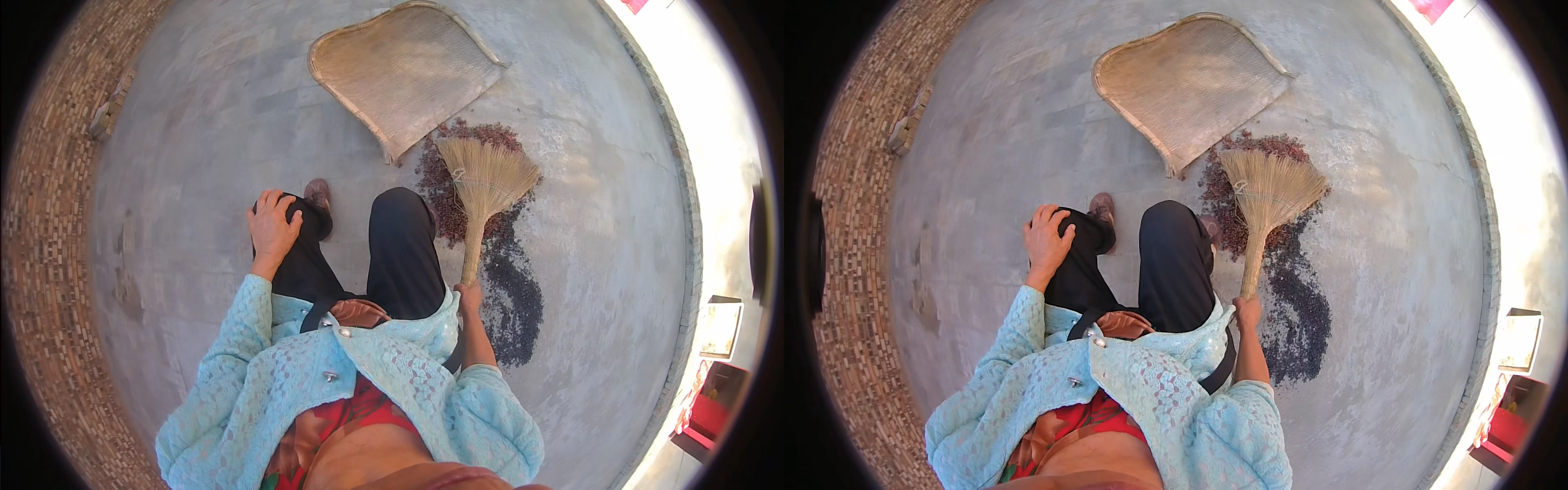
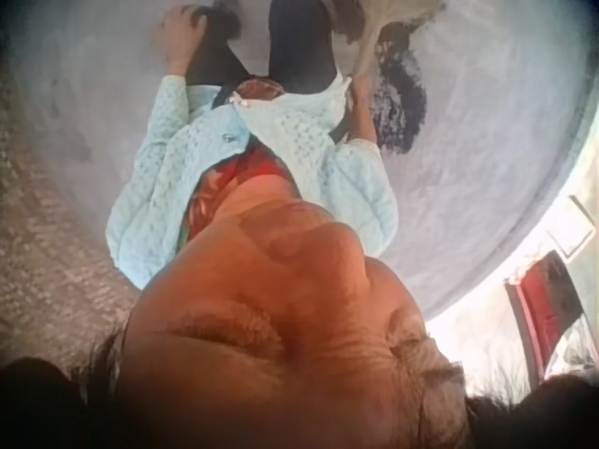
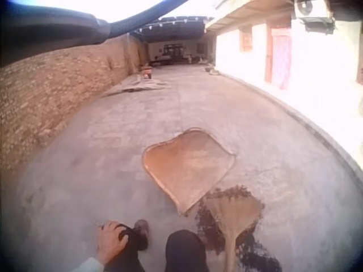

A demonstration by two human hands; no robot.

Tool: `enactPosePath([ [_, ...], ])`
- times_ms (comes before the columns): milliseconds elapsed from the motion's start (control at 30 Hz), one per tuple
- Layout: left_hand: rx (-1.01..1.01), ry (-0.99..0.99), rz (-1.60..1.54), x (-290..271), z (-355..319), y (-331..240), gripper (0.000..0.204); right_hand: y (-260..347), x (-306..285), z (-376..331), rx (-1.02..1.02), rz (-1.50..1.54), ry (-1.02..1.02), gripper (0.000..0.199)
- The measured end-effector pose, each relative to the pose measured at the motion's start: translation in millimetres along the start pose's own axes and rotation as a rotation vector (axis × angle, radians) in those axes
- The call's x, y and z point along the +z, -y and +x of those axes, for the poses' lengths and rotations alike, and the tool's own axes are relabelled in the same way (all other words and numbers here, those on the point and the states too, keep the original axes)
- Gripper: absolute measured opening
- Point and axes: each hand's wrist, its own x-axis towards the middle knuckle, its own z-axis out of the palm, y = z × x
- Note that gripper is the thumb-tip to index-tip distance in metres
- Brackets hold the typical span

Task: The person sits on a small stool and sweeps a pile of reddish-brown grains on a concrete floor using a traditional straw broom. They periodically pause to spread and inspect the grains with their hand, then resume sweeping to gather the material into a neat pile.

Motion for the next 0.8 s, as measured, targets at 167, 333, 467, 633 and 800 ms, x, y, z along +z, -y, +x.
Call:
enactPosePath([
  [167, -0.016, 0.007, 0.002, -2, -6, 3, 0.032, 24, -15, -52, -0.085, 0.102, -0.116, 0.035],
  [333, 0.001, 0.014, -0.024, 0, -1, -6, 0.032, -26, -16, -47, -0.048, -0.115, -0.077, 0.033],
  [467, 0.007, 0.005, -0.007, -1, -7, 0, 0.032, -8, -25, -63, -0.013, -0.037, -0.025, 0.035],
  [633, -0.004, 0.006, -0.02, -2, -7, 1, 0.032, -3, -46, -80, -0.076, 0.073, -0.106, 0.039],
  [800, 0.045, 0.025, -0.076, -2, 1, -4, 0.034, 4, -39, -33, 0.113, -0.016, 0.034, 0.037],
])
